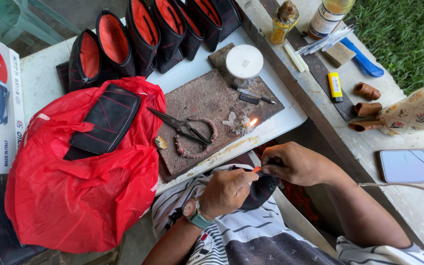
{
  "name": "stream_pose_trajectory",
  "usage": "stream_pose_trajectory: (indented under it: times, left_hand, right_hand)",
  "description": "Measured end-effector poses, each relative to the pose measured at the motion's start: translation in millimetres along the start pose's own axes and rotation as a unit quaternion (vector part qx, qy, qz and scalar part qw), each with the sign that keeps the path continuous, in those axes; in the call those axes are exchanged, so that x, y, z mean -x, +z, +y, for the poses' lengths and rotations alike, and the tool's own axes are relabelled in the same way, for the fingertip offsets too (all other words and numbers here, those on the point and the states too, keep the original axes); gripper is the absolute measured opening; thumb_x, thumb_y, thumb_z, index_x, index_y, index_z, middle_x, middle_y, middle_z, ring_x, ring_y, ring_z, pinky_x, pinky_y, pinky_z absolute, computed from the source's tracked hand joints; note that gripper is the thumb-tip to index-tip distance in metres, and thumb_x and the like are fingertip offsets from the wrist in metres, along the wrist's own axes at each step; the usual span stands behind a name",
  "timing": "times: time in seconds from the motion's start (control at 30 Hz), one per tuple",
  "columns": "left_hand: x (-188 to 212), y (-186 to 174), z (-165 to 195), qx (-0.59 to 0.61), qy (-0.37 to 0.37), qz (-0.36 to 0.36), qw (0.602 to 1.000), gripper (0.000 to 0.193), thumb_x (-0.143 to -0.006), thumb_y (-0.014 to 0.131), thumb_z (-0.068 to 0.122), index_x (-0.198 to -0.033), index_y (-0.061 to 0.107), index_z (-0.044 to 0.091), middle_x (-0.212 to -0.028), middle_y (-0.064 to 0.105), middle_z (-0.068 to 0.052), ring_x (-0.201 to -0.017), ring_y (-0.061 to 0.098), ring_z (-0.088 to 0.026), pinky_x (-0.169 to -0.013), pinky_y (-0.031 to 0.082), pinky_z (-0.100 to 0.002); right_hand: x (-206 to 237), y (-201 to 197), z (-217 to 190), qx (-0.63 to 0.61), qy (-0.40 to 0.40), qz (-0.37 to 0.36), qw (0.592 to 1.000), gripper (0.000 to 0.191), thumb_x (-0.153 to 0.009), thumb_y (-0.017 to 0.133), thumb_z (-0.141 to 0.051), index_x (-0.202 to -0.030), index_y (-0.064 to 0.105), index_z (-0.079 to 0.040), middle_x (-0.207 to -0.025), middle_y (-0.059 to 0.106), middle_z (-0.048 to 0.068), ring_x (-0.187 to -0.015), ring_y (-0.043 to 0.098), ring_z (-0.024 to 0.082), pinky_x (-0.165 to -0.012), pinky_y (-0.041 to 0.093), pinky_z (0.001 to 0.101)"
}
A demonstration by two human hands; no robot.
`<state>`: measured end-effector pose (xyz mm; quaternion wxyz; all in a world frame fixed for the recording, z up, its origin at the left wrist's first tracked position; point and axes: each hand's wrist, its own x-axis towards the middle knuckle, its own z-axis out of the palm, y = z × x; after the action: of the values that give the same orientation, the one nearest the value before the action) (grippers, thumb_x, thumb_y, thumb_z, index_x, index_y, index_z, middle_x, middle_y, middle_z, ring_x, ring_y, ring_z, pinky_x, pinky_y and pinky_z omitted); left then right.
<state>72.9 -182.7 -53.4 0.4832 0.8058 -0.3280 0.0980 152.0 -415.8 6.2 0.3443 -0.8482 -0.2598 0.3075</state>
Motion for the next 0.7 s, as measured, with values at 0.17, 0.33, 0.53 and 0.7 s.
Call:
stream_pose_trajectory:
  times: [0.17, 0.33, 0.53, 0.7]
  left_hand:
    - [-17, 10, -5, 0.129, -0.114, 0.086, 0.981, 0.017, -0.097, 0.065, 0.003, -0.113, 0.060, 0.005, -0.080, 0.069, -0.009, -0.067, 0.070, -0.019, -0.058, 0.053, -0.034]
    - [-34, 22, -10, 0.128, -0.078, 0.187, 0.971, 0.017, -0.100, 0.062, 0.002, -0.117, 0.057, 0.004, -0.097, 0.072, -0.014, -0.085, 0.072, -0.017, -0.072, 0.056, -0.033]
    - [-47, 35, -25, 0.172, -0.184, 0.203, 0.946, 0.016, -0.097, 0.064, 0.002, -0.112, 0.060, 0.005, -0.086, 0.070, -0.008, -0.071, 0.065, -0.011, -0.061, 0.052, -0.030]
    - [-47, 38, -36, 0.175, -0.196, 0.217, 0.940, 0.016, -0.098, 0.064, 0.002, -0.113, 0.060, 0.005, -0.078, 0.063, -0.005, -0.065, 0.058, -0.009, -0.056, 0.047, -0.029]
  right_hand:
    - [-11, -5, 43, -0.330, -0.056, 0.126, 0.934, 0.027, -0.089, 0.072, -0.006, -0.114, 0.064, 0.001, -0.092, 0.068, 0.008, -0.079, 0.063, 0.019, -0.068, 0.053, 0.0356]
    - [-10, 0, 95, -0.677, 0.005, 0.297, 0.674, 0.027, -0.103, 0.057, -0.007, -0.128, 0.056, 0.003, -0.098, 0.063, 0.009, -0.076, 0.059, 0.014, -0.067, 0.053, 0.0297]
    - [-4, 13, 128, -0.664, -0.068, 0.258, 0.699, 0.025, -0.116, 0.058, -0.018, -0.134, 0.050, -0.003, -0.087, 0.055, 0.006, -0.066, 0.053, 0.013, -0.057, 0.050, 0.0300]
    - [-9, 6, 119, -0.643, 0.012, 0.275, 0.714, 0.027, -0.106, 0.054, -0.005, -0.132, 0.051, 0.003, -0.105, 0.062, 0.008, -0.084, 0.056, 0.013, -0.069, 0.048, 0.0295]
